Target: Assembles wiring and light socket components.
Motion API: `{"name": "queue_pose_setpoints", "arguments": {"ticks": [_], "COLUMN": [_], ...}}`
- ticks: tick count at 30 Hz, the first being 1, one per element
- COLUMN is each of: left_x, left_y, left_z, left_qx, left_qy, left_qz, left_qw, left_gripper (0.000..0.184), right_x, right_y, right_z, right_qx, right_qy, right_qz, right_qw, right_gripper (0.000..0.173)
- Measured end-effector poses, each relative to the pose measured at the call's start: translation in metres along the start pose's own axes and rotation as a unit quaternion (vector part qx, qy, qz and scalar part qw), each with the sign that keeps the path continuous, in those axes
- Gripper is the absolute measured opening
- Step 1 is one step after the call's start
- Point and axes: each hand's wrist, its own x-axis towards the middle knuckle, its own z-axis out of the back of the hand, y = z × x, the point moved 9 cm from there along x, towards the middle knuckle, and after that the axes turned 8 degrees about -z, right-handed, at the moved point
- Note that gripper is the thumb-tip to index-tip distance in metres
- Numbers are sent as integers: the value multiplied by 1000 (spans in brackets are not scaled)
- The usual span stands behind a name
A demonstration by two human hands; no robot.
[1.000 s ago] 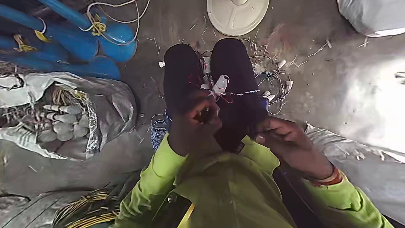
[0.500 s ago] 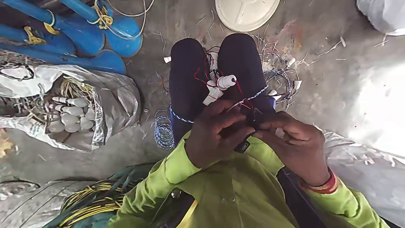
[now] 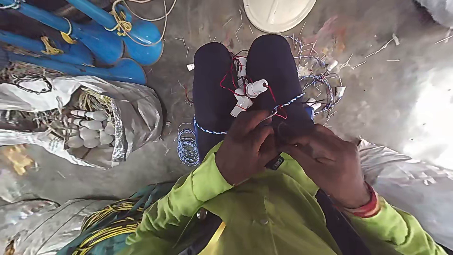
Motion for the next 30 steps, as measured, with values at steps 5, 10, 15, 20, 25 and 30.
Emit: {"name": "queue_pose_setpoints", "arguments": {"ticks": [5, 10, 15, 20, 25, 30], "left_x": [0, -3, -11, -23, -37, -46], "left_y": [16, 32, 39, 48, 64, 74], "left_z": [3, 4, 10, 7, 0, -12], "left_qx": [-111, -276, -323, -263, -215, -276], "left_qy": [75, 108, 65, 42, 64, 98], "left_qz": [50, 116, 125, 172, 222, 241], "left_qw": [990, 948, 936, 948, 949, 925], "left_gripper": [5, 16, 36, 50, 30, 22], "right_x": [3, 2, -5, -6, -7, -12], "right_y": [-21, -27, -30, -24, -22, -29], "right_z": [-14, -22, -18, -27, -40, -54], "right_qx": [147, 310, 353, 331, 345, 339], "right_qy": [150, 216, 142, 97, 96, 105], "right_qz": [-71, -124, -122, -147, -186, -226], "right_qw": [975, 918, 917, 927, 915, 907], "right_gripper": [13, 11, 10, 9, 8, 9]}}
